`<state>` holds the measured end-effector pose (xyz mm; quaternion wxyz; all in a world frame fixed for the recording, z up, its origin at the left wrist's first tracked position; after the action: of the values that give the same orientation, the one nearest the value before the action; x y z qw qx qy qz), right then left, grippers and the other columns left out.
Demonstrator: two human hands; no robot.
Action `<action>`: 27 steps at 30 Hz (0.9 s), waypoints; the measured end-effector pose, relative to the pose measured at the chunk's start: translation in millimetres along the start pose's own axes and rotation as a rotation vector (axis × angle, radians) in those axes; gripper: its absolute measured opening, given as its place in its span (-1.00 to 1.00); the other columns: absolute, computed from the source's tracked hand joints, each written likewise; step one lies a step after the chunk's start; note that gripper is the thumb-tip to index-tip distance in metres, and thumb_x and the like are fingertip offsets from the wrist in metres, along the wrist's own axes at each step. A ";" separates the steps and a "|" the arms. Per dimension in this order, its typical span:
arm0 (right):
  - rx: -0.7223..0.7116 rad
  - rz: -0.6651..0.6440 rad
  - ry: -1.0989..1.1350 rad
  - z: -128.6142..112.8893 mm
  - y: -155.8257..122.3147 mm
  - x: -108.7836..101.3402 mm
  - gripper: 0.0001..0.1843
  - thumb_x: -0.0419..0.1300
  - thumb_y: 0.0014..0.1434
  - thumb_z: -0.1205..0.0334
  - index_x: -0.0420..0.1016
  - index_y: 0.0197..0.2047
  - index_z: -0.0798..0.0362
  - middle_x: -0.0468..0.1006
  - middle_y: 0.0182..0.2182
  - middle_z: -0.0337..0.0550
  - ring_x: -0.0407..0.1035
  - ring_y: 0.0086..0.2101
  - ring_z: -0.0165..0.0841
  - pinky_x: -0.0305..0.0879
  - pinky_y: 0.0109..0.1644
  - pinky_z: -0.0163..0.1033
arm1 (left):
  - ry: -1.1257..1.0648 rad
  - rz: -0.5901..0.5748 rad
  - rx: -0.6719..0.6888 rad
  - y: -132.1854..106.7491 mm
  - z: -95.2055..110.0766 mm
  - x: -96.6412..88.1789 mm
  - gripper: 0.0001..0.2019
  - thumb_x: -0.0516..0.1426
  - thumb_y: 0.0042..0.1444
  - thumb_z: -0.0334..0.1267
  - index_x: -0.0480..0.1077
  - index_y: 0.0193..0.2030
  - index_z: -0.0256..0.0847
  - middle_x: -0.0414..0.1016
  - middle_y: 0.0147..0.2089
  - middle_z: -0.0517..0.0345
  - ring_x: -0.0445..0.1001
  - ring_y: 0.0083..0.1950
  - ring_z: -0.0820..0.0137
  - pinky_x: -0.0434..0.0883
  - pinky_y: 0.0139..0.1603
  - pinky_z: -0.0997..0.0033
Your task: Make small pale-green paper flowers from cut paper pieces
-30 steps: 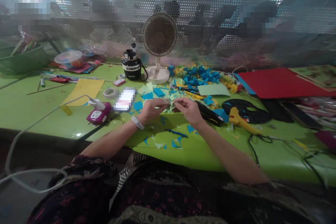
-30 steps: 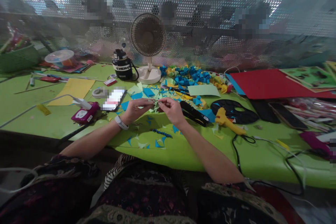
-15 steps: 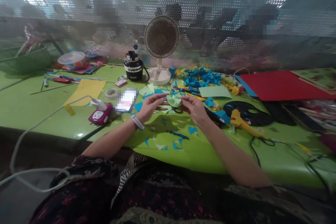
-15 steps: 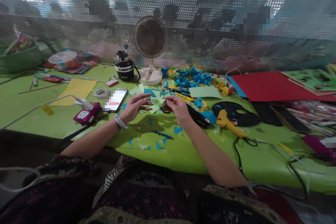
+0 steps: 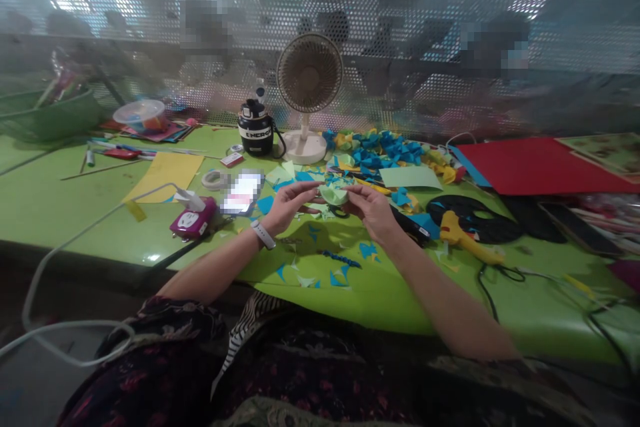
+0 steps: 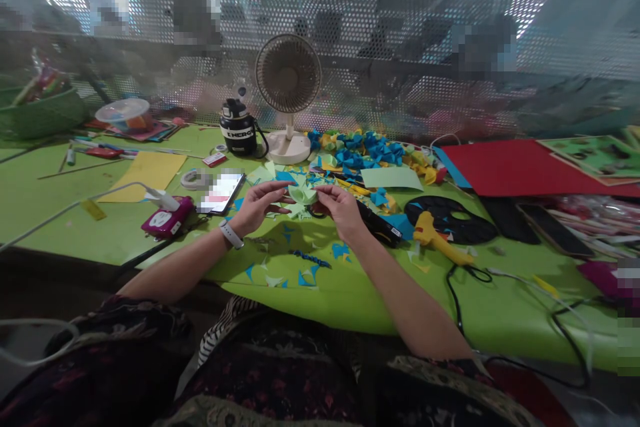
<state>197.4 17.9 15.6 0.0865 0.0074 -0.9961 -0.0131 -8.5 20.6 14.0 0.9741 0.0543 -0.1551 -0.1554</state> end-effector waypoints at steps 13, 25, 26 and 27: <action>-0.021 0.003 -0.015 -0.1 -0.3 0.5 -0.58 0.50 -0.21 0.00 0.58 -0.30 0.04 0.62 -0.44 -0.24 0.45 -0.50 -0.43 0.47 -0.33 -0.26 | 0.094 -0.052 0.063 2.3 -5.9 -3.4 -0.50 0.32 0.03 -0.12 0.48 0.10 -0.29 0.63 -0.15 0.00 0.63 -0.17 0.31 0.62 -0.25 0.41; -0.134 -0.005 -0.083 -7.9 -5.1 -0.3 -0.67 0.32 0.03 0.00 0.58 -0.19 0.01 0.60 -0.44 -0.24 0.48 -0.45 -0.38 0.48 -0.32 -0.23 | 0.172 -0.057 0.037 7.4 -12.0 -5.3 -0.61 0.26 0.08 -0.20 0.53 0.03 -0.33 0.64 -0.15 -0.02 0.64 -0.22 0.35 0.63 -0.18 0.31; -0.135 -0.003 -0.075 -9.0 -5.2 -1.0 -0.67 0.32 0.02 0.02 0.58 -0.18 0.01 0.60 -0.44 -0.24 0.48 -0.44 -0.38 0.48 -0.32 -0.24 | 0.169 -0.054 0.029 7.5 -11.2 -5.6 -0.61 0.25 0.10 -0.19 0.53 0.04 -0.33 0.64 -0.16 -0.02 0.64 -0.22 0.35 0.63 -0.18 0.31; -0.139 -0.006 -0.080 -10.0 -5.4 -1.4 -0.68 0.32 0.01 0.04 0.58 -0.18 0.01 0.60 -0.44 -0.24 0.48 -0.44 -0.38 0.48 -0.32 -0.24 | 0.163 -0.050 0.022 7.4 -10.5 -5.7 -0.62 0.25 0.10 -0.18 0.53 0.03 -0.32 0.64 -0.17 -0.02 0.64 -0.23 0.35 0.63 -0.18 0.31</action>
<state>200.5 12.2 25.1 0.0471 0.0037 -0.9955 -0.0826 -8.2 30.1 3.6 0.9786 0.0815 -0.0754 -0.1730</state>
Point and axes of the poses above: each hand's wrist, its own y-axis towards the middle knuckle, its own x-axis out of the palm, z = x × y, the point moved 1 cm from there along y, towards the middle knuckle
